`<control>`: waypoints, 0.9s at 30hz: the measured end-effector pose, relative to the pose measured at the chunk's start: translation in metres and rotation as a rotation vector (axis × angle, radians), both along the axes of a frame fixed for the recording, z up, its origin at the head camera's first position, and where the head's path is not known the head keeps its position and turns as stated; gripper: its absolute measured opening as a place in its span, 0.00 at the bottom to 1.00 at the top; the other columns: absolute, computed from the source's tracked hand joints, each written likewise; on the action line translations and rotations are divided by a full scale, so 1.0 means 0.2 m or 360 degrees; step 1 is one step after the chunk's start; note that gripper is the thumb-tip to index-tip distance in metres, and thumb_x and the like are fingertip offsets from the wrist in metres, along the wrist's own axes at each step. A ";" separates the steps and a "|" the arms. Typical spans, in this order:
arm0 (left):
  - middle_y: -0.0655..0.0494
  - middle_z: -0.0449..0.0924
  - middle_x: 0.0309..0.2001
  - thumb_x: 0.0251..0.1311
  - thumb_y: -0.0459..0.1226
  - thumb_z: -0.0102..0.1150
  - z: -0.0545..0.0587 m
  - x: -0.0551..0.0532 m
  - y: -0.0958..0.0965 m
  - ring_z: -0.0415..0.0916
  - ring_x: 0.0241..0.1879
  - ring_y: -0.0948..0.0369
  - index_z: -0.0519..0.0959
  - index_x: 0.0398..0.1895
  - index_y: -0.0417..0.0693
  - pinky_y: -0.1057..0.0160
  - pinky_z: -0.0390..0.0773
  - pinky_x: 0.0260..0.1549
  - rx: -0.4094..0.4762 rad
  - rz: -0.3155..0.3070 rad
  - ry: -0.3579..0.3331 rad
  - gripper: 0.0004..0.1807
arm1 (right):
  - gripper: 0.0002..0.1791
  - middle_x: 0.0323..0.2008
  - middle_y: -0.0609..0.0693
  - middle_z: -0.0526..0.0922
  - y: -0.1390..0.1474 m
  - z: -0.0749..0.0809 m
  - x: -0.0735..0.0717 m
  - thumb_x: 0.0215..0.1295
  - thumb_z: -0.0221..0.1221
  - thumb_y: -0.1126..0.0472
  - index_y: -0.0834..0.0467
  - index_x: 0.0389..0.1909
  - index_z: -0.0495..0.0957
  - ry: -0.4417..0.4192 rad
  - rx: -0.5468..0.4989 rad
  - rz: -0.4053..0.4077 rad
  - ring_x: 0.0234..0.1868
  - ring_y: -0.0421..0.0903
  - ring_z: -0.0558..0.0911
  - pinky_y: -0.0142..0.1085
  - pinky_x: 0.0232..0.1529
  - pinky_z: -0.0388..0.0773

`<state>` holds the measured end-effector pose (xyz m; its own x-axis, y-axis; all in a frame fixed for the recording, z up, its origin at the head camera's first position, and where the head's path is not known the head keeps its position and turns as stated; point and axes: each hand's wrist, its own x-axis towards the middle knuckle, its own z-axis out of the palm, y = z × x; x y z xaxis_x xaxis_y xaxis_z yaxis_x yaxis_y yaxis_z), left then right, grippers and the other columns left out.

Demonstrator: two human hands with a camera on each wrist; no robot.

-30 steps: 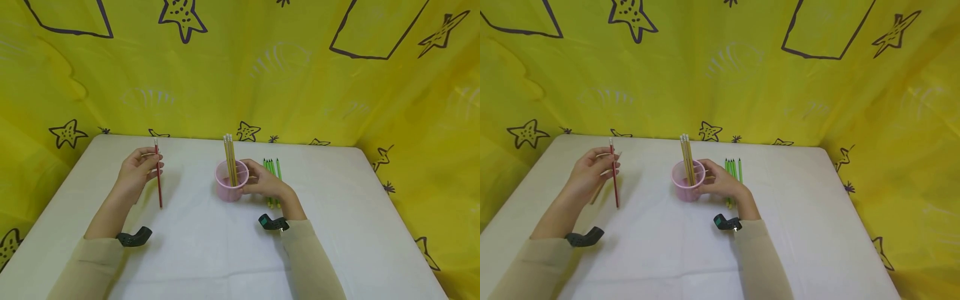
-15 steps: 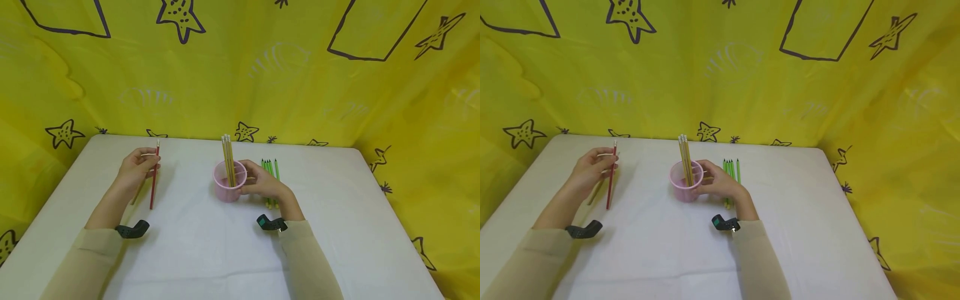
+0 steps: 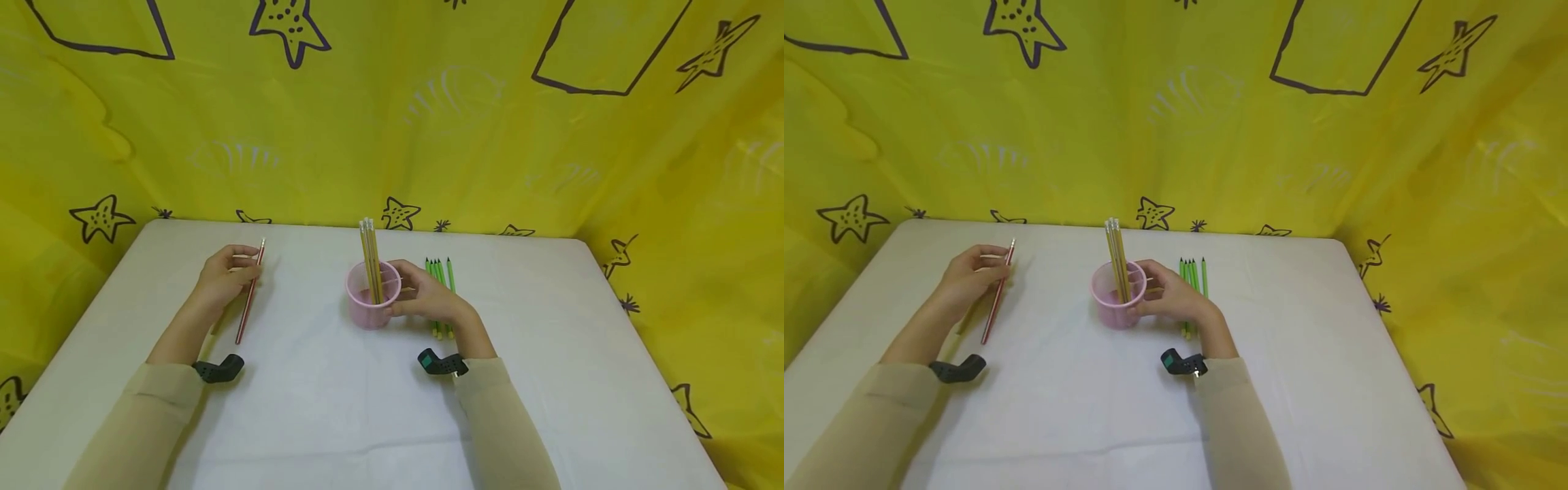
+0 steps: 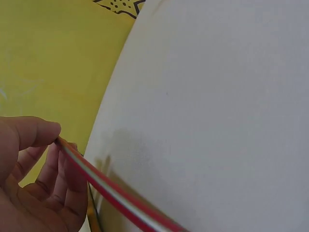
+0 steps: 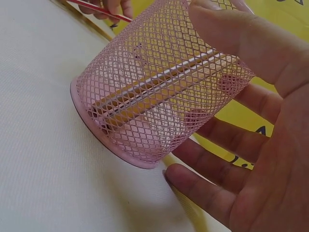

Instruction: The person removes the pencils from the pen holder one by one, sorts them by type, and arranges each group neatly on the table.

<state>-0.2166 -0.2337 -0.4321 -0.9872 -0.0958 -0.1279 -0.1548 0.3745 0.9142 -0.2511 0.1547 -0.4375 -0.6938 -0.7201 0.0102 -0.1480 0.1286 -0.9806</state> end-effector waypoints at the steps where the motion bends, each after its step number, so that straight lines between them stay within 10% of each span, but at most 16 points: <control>1: 0.44 0.73 0.51 0.69 0.34 0.57 0.00 0.00 0.00 0.79 0.38 0.62 0.67 0.66 0.38 0.72 0.80 0.33 -0.0043 -0.0006 0.0003 0.24 | 0.44 0.63 0.58 0.74 0.00 0.00 0.00 0.53 0.71 0.72 0.54 0.70 0.64 -0.0005 -0.0002 0.0001 0.60 0.58 0.78 0.50 0.61 0.76; 9: 0.38 0.78 0.52 0.67 0.37 0.59 0.00 -0.04 -0.02 0.76 0.51 0.44 0.72 0.59 0.40 0.70 0.77 0.35 -0.0472 -0.0056 0.0053 0.20 | 0.43 0.63 0.58 0.74 0.00 0.01 0.01 0.53 0.70 0.73 0.55 0.70 0.64 -0.0032 -0.0002 -0.0002 0.59 0.60 0.79 0.50 0.60 0.77; 20: 0.38 0.83 0.48 0.64 0.36 0.59 -0.01 -0.04 0.01 0.76 0.53 0.40 0.76 0.53 0.41 0.44 0.74 0.47 -0.0734 0.0003 0.0128 0.15 | 0.42 0.63 0.58 0.73 0.00 0.01 0.00 0.54 0.70 0.72 0.56 0.69 0.64 -0.0046 0.0027 -0.0006 0.59 0.60 0.79 0.49 0.61 0.77; 27: 0.40 0.85 0.44 0.63 0.36 0.58 -0.02 -0.05 0.04 0.79 0.44 0.42 0.78 0.48 0.42 0.47 0.73 0.36 -0.0915 0.0047 0.0210 0.12 | 0.43 0.64 0.58 0.73 0.00 0.01 0.00 0.53 0.70 0.74 0.56 0.70 0.63 -0.0047 0.0032 -0.0021 0.61 0.60 0.77 0.50 0.62 0.76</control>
